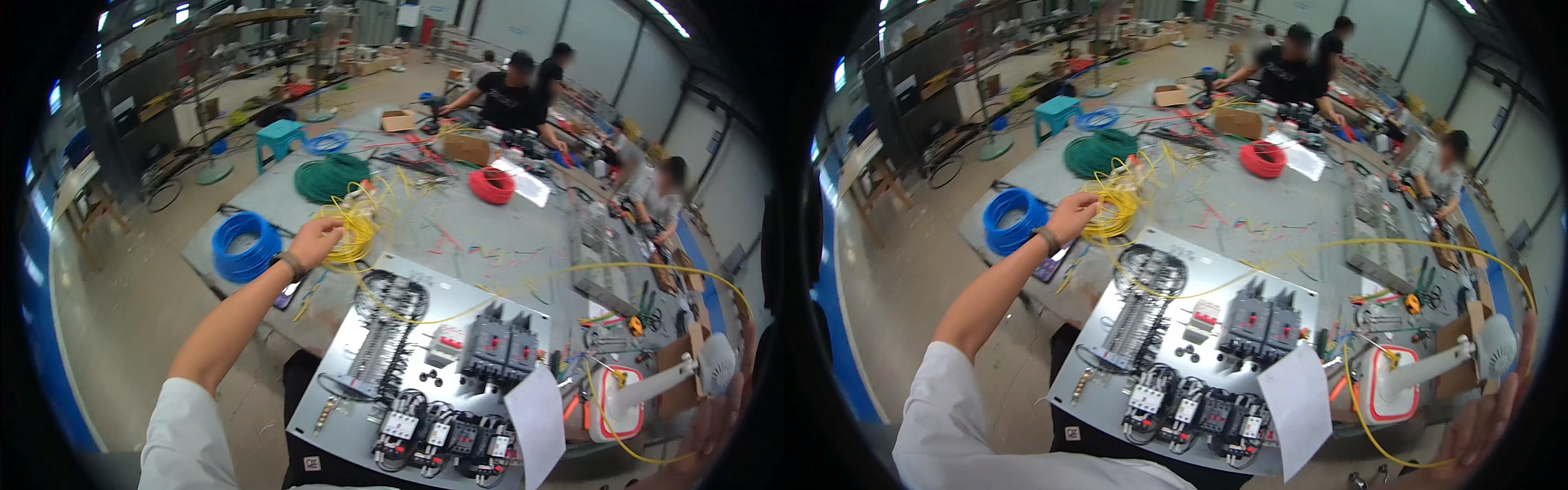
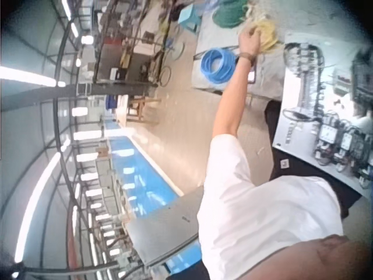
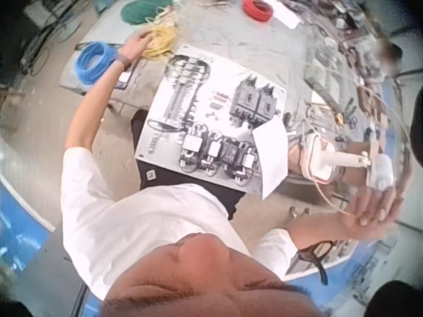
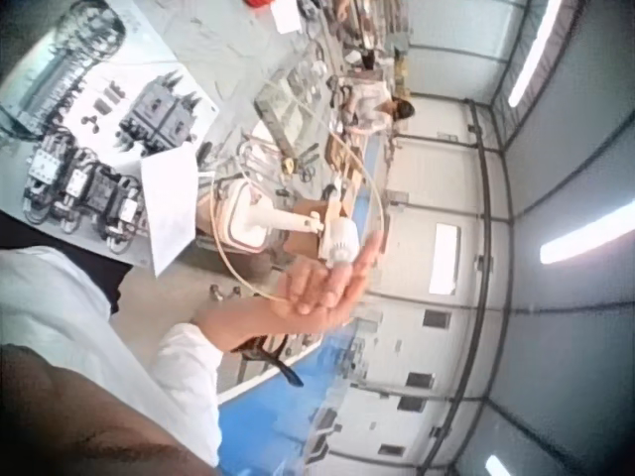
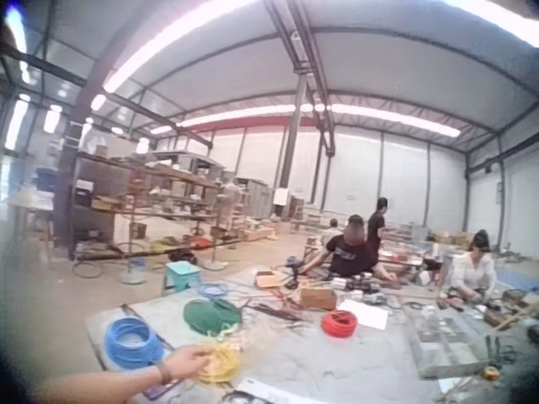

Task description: The person consults a laminated wiring diagram and then strips and routes a yellow wire into an electrical control panel. The person uses wire strippers to remove insulation and connects the wire to terminal blocks on the panel.

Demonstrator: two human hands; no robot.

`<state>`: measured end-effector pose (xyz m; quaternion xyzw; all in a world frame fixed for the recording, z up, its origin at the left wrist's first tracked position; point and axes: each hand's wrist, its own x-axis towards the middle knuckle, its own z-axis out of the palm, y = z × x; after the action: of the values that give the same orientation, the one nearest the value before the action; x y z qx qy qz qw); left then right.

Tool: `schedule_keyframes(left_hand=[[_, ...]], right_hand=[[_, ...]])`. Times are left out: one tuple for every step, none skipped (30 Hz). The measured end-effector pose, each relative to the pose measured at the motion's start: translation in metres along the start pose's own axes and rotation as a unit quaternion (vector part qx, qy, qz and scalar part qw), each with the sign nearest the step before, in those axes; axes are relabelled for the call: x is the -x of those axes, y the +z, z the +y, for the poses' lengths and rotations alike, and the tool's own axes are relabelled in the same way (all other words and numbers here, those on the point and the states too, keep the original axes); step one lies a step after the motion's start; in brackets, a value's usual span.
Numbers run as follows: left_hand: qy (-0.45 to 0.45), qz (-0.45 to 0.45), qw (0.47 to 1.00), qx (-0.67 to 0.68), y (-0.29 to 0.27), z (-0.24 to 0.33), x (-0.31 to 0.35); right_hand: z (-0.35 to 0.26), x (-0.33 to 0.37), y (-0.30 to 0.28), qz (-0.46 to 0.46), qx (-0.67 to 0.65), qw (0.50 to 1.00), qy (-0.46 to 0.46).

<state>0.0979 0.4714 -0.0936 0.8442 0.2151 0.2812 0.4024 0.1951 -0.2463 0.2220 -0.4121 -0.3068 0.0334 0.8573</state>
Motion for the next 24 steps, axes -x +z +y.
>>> schedule_keyframes(left_hand=[[0.016, 0.040, 0.998, 0.043, -0.005, 0.000, 0.003], [0.053, 0.060, 0.992, 0.101, 0.009, 0.020, 0.004], [0.091, 0.104, 0.988, 0.069, 0.019, 0.045, 0.015], [0.115, 0.116, 0.986, 0.022, 0.023, 0.084, 0.033], [0.139, 0.089, 0.986, 0.007, 0.024, 0.111, 0.052], [0.150, 0.037, 0.988, 0.022, 0.023, 0.134, 0.069], [0.165, 0.008, 0.985, 0.053, 0.031, 0.154, 0.083], [0.121, -0.033, 0.980, 0.153, 0.045, 0.175, 0.093], [0.071, -0.072, 0.964, 0.247, 0.056, 0.191, 0.100], [0.016, -0.079, 0.937, 0.339, 0.061, 0.205, 0.101], [-0.040, -0.086, 0.899, 0.427, 0.066, 0.216, 0.102], [-0.097, -0.094, 0.849, 0.510, 0.069, 0.224, 0.102], [-0.116, -0.104, 0.810, 0.566, 0.066, 0.225, 0.104], [-0.135, -0.116, 0.765, 0.619, 0.062, 0.223, 0.105], [-0.154, -0.127, 0.716, 0.669, 0.061, 0.224, 0.108], [-0.189, -0.088, 0.717, 0.665, 0.054, 0.235, 0.115], [-0.182, -0.091, 0.728, 0.654, 0.056, 0.232, 0.122], [-0.175, -0.094, 0.739, 0.643, 0.054, 0.222, 0.131], [-0.168, -0.094, 0.751, 0.632, 0.049, 0.212, 0.137], [-0.166, -0.066, 0.772, 0.609, 0.041, 0.204, 0.139], [-0.165, -0.039, 0.792, 0.587, 0.029, 0.194, 0.139], [-0.163, -0.017, 0.809, 0.564, 0.015, 0.183, 0.137], [-0.158, 0.006, 0.825, 0.543, -0.002, 0.167, 0.132], [-0.162, 0.049, 0.844, 0.508, -0.026, 0.143, 0.125]], right_hand=[[0.008, 0.007, 0.008, -0.027, 0.009, 1.000, -0.003], [0.012, 0.016, 0.017, -0.044, 0.026, 0.999, -0.008], [0.021, 0.022, 0.026, -0.044, 0.022, 0.999, -0.007], [0.034, 0.025, 0.034, -0.046, 0.009, 0.999, -0.006], [0.048, 0.026, 0.052, 0.008, -0.042, 0.999, -0.003], [0.053, 0.029, 0.060, 0.003, -0.063, 0.998, 0.004], [0.055, 0.032, 0.066, -0.002, -0.084, 0.996, 0.011], [0.055, 0.034, 0.070, -0.008, -0.124, 0.992, -0.014], [0.056, 0.037, 0.072, -0.010, -0.148, 0.989, -0.021], [0.056, 0.040, 0.074, -0.014, -0.175, 0.984, -0.027], [0.056, 0.042, 0.074, -0.018, -0.201, 0.979, -0.032], [0.055, 0.045, 0.072, -0.016, -0.237, 0.971, -0.036], [0.056, 0.049, 0.070, -0.004, -0.243, 0.970, -0.026], [0.056, 0.052, 0.068, 0.008, -0.249, 0.968, -0.017], [0.056, 0.056, 0.065, 0.020, -0.254, 0.967, -0.008], [0.058, 0.059, 0.060, 0.004, -0.272, 0.962, 0.025], [0.060, 0.062, 0.055, 0.005, -0.277, 0.960, 0.046], [0.061, 0.064, 0.050, 0.006, -0.282, 0.957, 0.067], [0.064, 0.065, 0.046, 0.005, -0.289, 0.953, 0.089], [0.065, 0.065, 0.042, 0.009, -0.299, 0.949, 0.101], [0.064, 0.067, 0.035, 0.013, -0.306, 0.944, 0.119], [0.058, 0.068, 0.024, 0.017, -0.309, 0.941, 0.136], [0.051, 0.069, 0.016, 0.019, -0.311, 0.938, 0.153], [0.046, 0.071, 0.007, 0.044, -0.304, 0.937, 0.165]])
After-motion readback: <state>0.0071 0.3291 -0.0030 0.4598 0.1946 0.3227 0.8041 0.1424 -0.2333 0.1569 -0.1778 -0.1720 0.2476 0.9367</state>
